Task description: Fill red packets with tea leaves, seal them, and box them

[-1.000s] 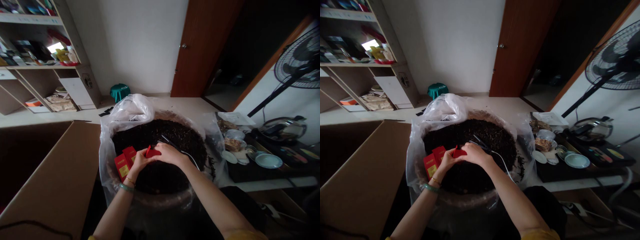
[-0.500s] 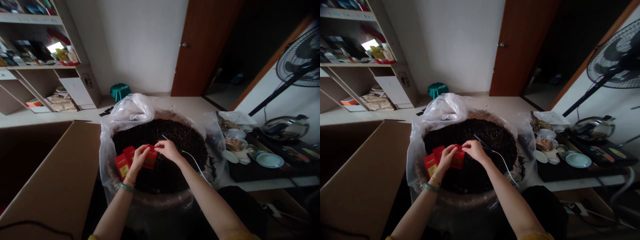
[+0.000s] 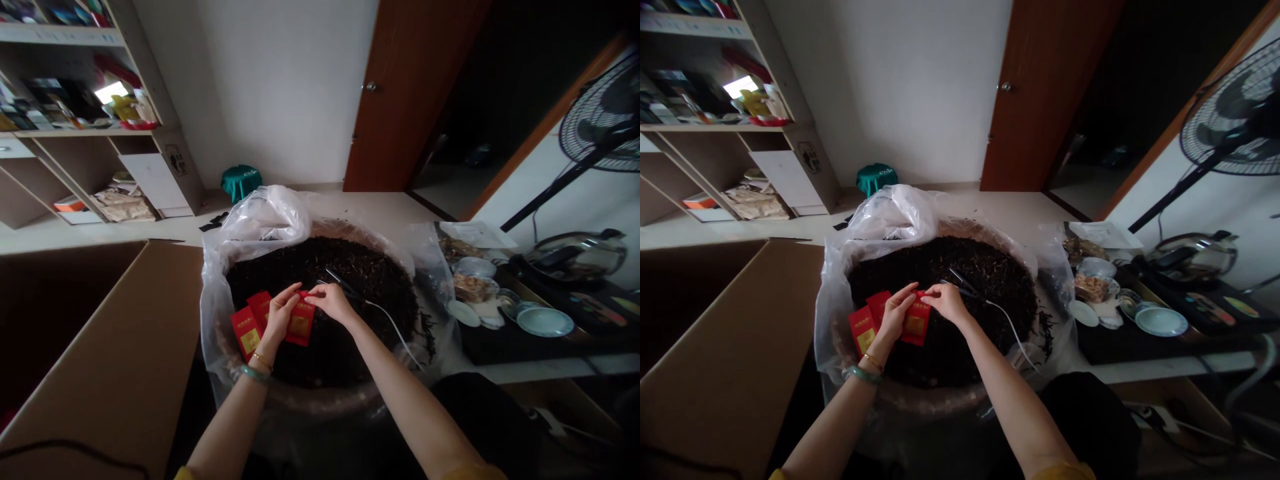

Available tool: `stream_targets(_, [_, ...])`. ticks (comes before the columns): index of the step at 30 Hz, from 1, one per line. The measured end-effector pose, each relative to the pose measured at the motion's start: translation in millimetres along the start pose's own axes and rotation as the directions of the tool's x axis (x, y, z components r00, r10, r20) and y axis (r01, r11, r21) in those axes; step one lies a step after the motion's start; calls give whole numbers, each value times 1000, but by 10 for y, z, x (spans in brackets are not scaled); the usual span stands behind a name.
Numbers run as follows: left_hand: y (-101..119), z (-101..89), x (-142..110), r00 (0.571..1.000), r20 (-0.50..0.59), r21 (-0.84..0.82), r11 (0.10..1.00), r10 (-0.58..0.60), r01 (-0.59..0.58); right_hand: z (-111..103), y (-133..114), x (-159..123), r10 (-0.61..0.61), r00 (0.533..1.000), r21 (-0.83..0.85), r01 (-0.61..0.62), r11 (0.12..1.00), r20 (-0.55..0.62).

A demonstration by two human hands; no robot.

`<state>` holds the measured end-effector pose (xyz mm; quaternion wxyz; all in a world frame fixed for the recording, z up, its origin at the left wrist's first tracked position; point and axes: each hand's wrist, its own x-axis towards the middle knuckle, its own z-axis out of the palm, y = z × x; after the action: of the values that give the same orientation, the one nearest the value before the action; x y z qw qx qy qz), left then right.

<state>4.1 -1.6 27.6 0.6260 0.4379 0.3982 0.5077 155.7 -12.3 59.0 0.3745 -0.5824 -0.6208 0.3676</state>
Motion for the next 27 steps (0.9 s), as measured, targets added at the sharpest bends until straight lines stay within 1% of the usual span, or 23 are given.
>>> stream_targets(3, [-6,15,-10,995,47,13,996,89,-90,-14,50,16,-5,1000,27,5,1000,-4])
stream_targets(5, [-26,20,-5,985,30,75,983,168,-170,-38,74,16,-13,1000,34,14,999,-27])
stream_targets(7, [-45,18,3,979,4,149,968,203,-201,-63,88,7,-15,999,36,17,999,-53])
stream_targets(10, [-44,8,9,986,4,203,965,167,-164,-75,101,-15,-12,998,41,14,999,-62])
stream_targets(14, [-10,3,2,994,26,188,976,104,-107,-37,117,-37,-11,999,55,13,998,-41])
stream_targets(18, [-8,12,7,992,1,135,983,123,-122,4,117,-52,-20,998,17,21,1000,-55])
stream_targets(23, [-45,-3,24,999,3,161,986,43,-42,-2,93,-66,-2,998,14,3,1000,-58])
stream_targets(25, [-46,-7,21,998,12,159,986,54,-56,-12,88,-60,1,998,37,1,999,-56])
stream_targets(27, [-40,-3,10,997,47,132,989,67,-73,-20,92,-48,0,998,66,5,998,-67])
